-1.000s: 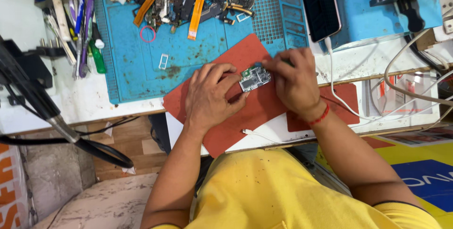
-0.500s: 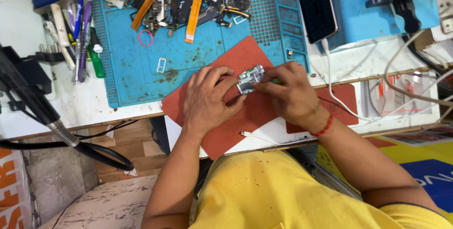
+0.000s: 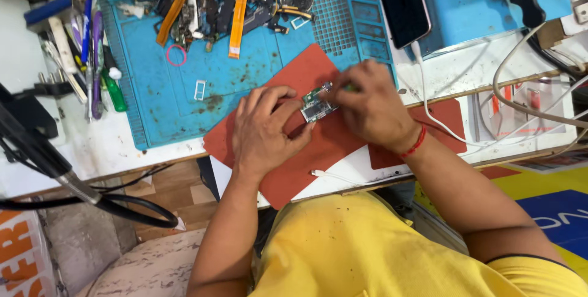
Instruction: The person presses their fingers against various parts of a small green circuit board, moving it around on a red mat while a smartphone lies nearby on the workbench.
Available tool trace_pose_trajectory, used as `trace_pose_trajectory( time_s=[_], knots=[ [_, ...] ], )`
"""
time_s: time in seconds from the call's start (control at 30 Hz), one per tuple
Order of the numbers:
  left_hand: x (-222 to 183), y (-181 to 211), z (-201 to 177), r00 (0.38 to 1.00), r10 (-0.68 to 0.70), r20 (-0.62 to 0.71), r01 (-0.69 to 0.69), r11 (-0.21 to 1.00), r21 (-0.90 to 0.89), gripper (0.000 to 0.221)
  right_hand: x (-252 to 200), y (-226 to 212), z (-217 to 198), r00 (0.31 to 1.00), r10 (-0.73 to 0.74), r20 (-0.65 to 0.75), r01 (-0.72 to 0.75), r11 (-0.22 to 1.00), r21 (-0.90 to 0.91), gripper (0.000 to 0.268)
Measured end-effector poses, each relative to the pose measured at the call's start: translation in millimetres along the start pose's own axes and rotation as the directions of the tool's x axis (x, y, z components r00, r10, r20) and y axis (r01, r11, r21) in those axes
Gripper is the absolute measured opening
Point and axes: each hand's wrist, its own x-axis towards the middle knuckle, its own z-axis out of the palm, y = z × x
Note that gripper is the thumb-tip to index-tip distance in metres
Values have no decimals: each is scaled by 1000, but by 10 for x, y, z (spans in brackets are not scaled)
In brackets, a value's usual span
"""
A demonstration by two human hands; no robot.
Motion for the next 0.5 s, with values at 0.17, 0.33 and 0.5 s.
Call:
trace_pose_trajectory(
  time_s=[0.17, 0.33, 0.5],
  knots=[
    [28, -21, -38, 1000, -1, -6, 1, 1000, 5, 37, 66, -9, -23, 1000, 22, 2, -22, 1000, -7, 38],
    [54, 18, -13, 1000, 27, -6, -27, 1000, 2, 36, 10, -9, -59, 999, -23, 30, 22, 998, 51, 33],
    [3, -7, -32, 1000, 7, -6, -7, 1000, -19, 36, 61, -36, -31, 999, 45, 3, -45, 999, -11, 35]
  ],
)
